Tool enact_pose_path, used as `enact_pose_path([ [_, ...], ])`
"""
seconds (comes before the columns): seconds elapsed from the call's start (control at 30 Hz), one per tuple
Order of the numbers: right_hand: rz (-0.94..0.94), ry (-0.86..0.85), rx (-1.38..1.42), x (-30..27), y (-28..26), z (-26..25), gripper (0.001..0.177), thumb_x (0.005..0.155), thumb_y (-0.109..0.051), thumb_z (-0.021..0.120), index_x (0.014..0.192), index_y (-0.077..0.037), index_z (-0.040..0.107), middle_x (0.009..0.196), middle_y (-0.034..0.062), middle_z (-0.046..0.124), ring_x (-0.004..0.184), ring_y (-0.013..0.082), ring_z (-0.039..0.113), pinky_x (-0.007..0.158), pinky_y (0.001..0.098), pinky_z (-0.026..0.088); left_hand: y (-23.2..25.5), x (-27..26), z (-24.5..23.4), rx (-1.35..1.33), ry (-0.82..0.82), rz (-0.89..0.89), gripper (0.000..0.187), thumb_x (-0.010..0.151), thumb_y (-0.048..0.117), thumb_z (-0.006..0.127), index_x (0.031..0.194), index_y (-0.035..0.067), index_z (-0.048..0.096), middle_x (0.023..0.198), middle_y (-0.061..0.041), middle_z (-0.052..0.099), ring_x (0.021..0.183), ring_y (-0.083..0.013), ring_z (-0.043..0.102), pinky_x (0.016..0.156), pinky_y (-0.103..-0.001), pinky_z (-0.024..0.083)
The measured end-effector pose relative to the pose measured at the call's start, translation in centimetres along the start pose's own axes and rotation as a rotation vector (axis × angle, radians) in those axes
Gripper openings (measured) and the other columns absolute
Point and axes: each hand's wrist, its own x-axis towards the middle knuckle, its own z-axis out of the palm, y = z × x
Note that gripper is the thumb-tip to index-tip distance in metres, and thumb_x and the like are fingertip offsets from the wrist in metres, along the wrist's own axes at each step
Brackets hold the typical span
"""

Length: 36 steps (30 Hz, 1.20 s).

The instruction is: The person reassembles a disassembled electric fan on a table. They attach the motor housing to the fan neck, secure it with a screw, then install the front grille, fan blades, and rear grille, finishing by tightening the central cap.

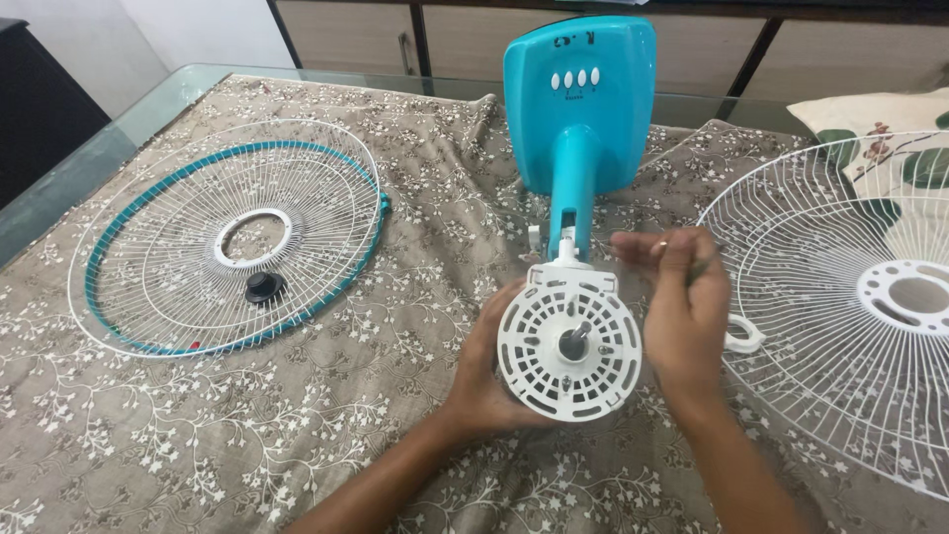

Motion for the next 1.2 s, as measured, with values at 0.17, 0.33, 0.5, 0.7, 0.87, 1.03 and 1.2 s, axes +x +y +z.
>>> enact_pose_path([
  [0.17,-0.068,-0.092,0.130,-1.0,-4.0,0.0,0.029,0.118,-0.026,0.034,0.105,-0.004,0.047,0.087,0.0143,0.072,0.087,0.0223,0.078,0.073,0.0298,0.062,0.1,0.2,-0.1,0.025,0.011,0.063,0.124,0.063,0.044,0.095,0.163,0.004,0.035,0.155,-0.019,0.050,0.145,-0.0319,0.055,0.130,-0.048,0.044],
  [0.33,0.050,-0.045,0.153,-3.6,-6.0,3.1,0.027,0.116,-0.025,0.033,0.105,-0.004,0.045,0.073,0.0112,0.069,0.067,0.0161,0.072,0.063,0.0254,0.061,0.5,0.2,-0.1,0.069,0.033,0.062,0.122,0.061,0.042,0.097,0.160,0.003,0.038,0.158,-0.021,0.047,0.149,-0.0331,0.049,0.133,-0.049,0.041],
  [0.5,0.063,-0.005,0.300,-3.5,-6.5,3.6,0.027,0.118,-0.026,0.035,0.106,-0.004,0.044,0.066,0.0067,0.057,0.059,0.0124,0.058,0.058,0.0274,0.055,0.6,0.0,0.3,0.063,0.063,0.054,0.122,0.061,0.044,0.098,0.159,0.005,0.037,0.161,-0.021,0.045,0.152,-0.0349,0.048,0.131,-0.049,0.043],
  [0.7,0.027,0.096,0.400,-3.9,-6.0,3.6,0.026,0.118,-0.026,0.037,0.106,-0.005,0.046,0.056,0.0027,0.043,0.045,0.0096,0.043,0.045,0.0284,0.044,0.1,-0.4,0.8,0.190,0.059,0.099,0.120,0.058,0.048,0.096,0.157,0.008,0.042,0.157,-0.021,0.047,0.150,-0.0359,0.047,0.130,-0.052,0.041],
  [0.87,-0.086,0.105,0.455,-4.1,-5.5,3.5,0.027,0.119,-0.028,0.036,0.108,-0.006,0.047,0.052,0.0012,0.039,0.039,0.0094,0.039,0.040,0.0277,0.041,-0.4,-0.4,1.0,0.144,0.043,0.116,0.118,0.060,0.051,0.095,0.156,0.008,0.042,0.157,-0.020,0.048,0.150,-0.0355,0.047,0.129,-0.051,0.041],
  [1.03,-0.094,0.066,0.516,-4.1,-5.6,3.4,0.026,0.120,-0.028,0.038,0.111,-0.006,0.047,0.050,0.0021,0.039,0.037,0.0091,0.036,0.040,0.0266,0.039,-0.2,-0.4,0.9,0.149,0.042,0.132,0.112,0.060,0.049,0.094,0.151,0.007,0.043,0.158,-0.020,0.049,0.151,-0.0353,0.047,0.129,-0.051,0.039],
  [1.2,-0.088,0.056,0.582,-4.1,-5.6,3.3,0.025,0.121,-0.027,0.038,0.111,-0.006,0.047,0.050,0.0015,0.039,0.037,0.0084,0.036,0.041,0.0265,0.038,0.4,-0.5,1.2,0.086,0.054,0.082,0.113,0.061,0.048,0.094,0.152,0.005,0.043,0.157,-0.020,0.048,0.150,-0.0338,0.048,0.129,-0.048,0.041],
])
